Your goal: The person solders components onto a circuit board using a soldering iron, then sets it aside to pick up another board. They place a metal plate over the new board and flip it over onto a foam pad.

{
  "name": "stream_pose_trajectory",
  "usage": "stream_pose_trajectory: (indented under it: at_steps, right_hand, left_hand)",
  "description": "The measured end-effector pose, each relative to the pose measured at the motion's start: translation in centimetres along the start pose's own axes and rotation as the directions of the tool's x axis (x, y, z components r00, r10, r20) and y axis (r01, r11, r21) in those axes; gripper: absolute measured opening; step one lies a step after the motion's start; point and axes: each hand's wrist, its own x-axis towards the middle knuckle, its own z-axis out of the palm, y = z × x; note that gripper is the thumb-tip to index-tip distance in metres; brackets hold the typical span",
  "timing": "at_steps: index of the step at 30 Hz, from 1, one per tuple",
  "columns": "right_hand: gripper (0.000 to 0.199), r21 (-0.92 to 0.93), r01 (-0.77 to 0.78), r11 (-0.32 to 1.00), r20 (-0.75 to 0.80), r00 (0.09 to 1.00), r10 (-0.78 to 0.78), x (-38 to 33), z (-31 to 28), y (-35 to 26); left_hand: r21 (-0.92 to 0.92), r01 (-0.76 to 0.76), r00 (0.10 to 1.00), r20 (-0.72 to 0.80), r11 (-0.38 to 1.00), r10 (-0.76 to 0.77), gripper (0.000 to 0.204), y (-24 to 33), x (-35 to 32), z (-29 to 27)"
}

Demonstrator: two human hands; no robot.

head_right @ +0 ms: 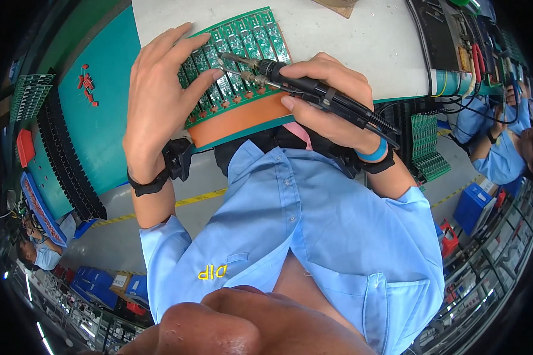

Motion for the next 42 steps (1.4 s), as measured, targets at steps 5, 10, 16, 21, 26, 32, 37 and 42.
stream_pose_trajectory:
  at_steps: [5,10,16,21,26,32,37,42]
  right_hand:
    - [0.040,-0.011,0.008,1.000,0.011,1.000,-0.008,0.2,0.0,-0.2]
    - [0.041,-0.018,0.016,1.000,0.014,1.000,-0.015,0.2,0.0,-0.2]
    - [0.041,-0.022,0.034,0.999,0.002,0.999,-0.034,0.2,-0.1,-0.5]
    - [0.043,-0.090,0.050,0.995,-0.091,0.994,-0.058,-0.5,-1.8,-0.6]
    - [0.050,-0.188,-0.148,0.971,-0.549,0.836,0.021,-1.5,-2.6,1.4]
    - [0.052,-0.015,-0.133,0.991,-0.447,0.887,0.112,-2.2,-2.0,-0.2]
    - [0.046,0.036,0.068,0.997,-0.144,0.988,-0.063,-0.9,-0.3,-0.8]
    - [0.040,0.070,0.007,0.997,-0.076,0.997,-0.002,-0.2,1.3,-0.6]
  left_hand:
    - [0.002,0.001,1.000,0.000,1.000,-0.001,0.049,0.1,0.0,0.0]
    - [-0.005,0.000,1.000,-0.003,1.000,0.000,0.049,0.1,0.0,0.1]
    - [0.005,-0.006,1.000,-0.007,1.000,0.006,0.049,0.0,0.0,0.1]
    - [-0.018,-0.010,1.000,-0.008,1.000,0.010,0.049,0.0,0.0,0.1]
    - [-0.036,-0.020,1.000,-0.018,0.999,0.019,0.049,-0.4,0.0,0.3]
    - [-0.023,-0.038,0.998,-0.046,0.999,0.037,0.049,-0.3,-0.1,0.3]
    - [-0.008,-0.027,0.996,-0.085,1.000,0.027,0.049,0.0,-0.5,-0.3]
    - [0.008,-0.004,0.998,-0.065,1.000,0.005,0.047,-0.6,-0.9,-0.4]
